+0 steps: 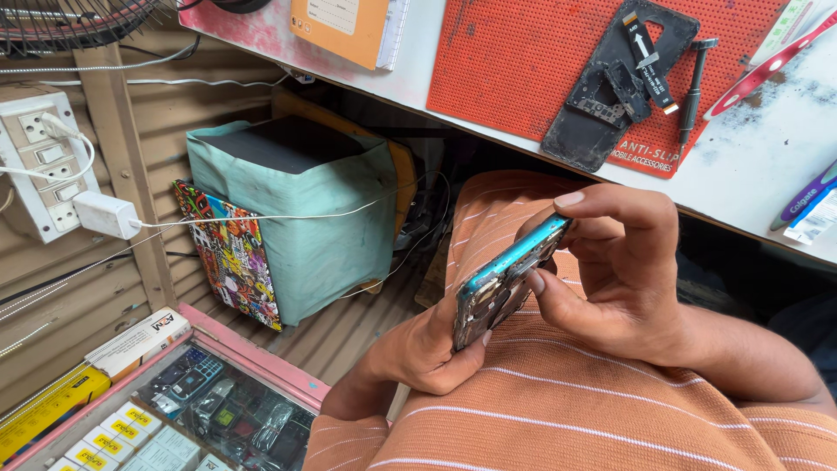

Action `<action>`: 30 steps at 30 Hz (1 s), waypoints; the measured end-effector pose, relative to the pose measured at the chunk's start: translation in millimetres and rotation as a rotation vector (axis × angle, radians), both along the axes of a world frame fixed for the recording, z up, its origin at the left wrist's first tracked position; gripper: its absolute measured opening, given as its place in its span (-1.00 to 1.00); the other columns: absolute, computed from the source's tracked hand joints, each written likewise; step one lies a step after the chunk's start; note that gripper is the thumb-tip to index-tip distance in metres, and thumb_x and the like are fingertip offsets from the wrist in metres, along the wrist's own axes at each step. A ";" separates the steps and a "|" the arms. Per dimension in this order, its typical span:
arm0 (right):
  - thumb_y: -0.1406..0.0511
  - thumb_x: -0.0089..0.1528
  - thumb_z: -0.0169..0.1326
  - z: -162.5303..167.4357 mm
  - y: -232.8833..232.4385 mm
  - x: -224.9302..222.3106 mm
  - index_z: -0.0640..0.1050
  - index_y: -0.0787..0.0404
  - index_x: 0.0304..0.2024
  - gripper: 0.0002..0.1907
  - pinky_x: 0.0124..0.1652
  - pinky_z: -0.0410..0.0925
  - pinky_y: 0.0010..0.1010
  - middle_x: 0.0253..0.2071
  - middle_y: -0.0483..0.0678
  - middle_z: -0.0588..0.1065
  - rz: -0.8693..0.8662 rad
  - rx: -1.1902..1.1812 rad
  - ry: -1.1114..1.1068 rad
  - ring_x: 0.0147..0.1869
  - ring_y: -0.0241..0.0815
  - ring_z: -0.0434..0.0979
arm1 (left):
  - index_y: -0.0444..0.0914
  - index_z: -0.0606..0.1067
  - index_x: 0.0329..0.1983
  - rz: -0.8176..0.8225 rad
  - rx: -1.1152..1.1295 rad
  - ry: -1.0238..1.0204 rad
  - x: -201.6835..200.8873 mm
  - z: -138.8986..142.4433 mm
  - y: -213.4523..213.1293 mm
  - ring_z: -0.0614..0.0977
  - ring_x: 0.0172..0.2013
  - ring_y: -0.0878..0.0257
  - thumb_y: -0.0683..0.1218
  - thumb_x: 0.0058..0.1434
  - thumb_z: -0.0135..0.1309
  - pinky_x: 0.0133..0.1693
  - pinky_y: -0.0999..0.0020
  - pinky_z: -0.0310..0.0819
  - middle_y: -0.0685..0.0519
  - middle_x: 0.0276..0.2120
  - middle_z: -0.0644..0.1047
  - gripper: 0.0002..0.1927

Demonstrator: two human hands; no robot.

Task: The person removes screws from the back of a disassembled smartphone using a screwdriver, then inspects the internal components. They continue to manipulate the device and use the screwdriver on different areas of the phone's interior.

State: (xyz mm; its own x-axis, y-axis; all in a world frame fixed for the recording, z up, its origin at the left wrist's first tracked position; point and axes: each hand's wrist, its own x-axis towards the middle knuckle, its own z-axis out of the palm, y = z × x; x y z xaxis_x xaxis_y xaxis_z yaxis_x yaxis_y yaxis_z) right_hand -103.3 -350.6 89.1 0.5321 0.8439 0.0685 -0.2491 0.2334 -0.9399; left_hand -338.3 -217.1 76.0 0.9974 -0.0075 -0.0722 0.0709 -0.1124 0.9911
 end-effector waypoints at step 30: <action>0.60 0.27 0.11 -1.6 -2.9 -1.6 0.10 0.20 0.32 -0.32 -0.05 0.49 -0.47 0.05 0.07 0.40 0.010 0.004 -0.014 -0.02 -0.28 0.54 | -0.06 -0.31 0.64 0.006 -0.178 0.029 2.1 -9.7 1.5 0.59 -0.18 0.32 -0.42 0.34 0.06 -0.21 0.40 0.51 -0.06 0.13 0.46 0.06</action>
State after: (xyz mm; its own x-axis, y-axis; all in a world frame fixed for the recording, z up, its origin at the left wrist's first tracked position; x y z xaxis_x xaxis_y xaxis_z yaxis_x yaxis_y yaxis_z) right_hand -104.8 -353.5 87.5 0.5225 0.8490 0.0793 -0.2380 0.2344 -0.9426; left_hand -336.2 -215.6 66.3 0.9950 -0.0165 -0.0987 0.0996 0.0657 0.9929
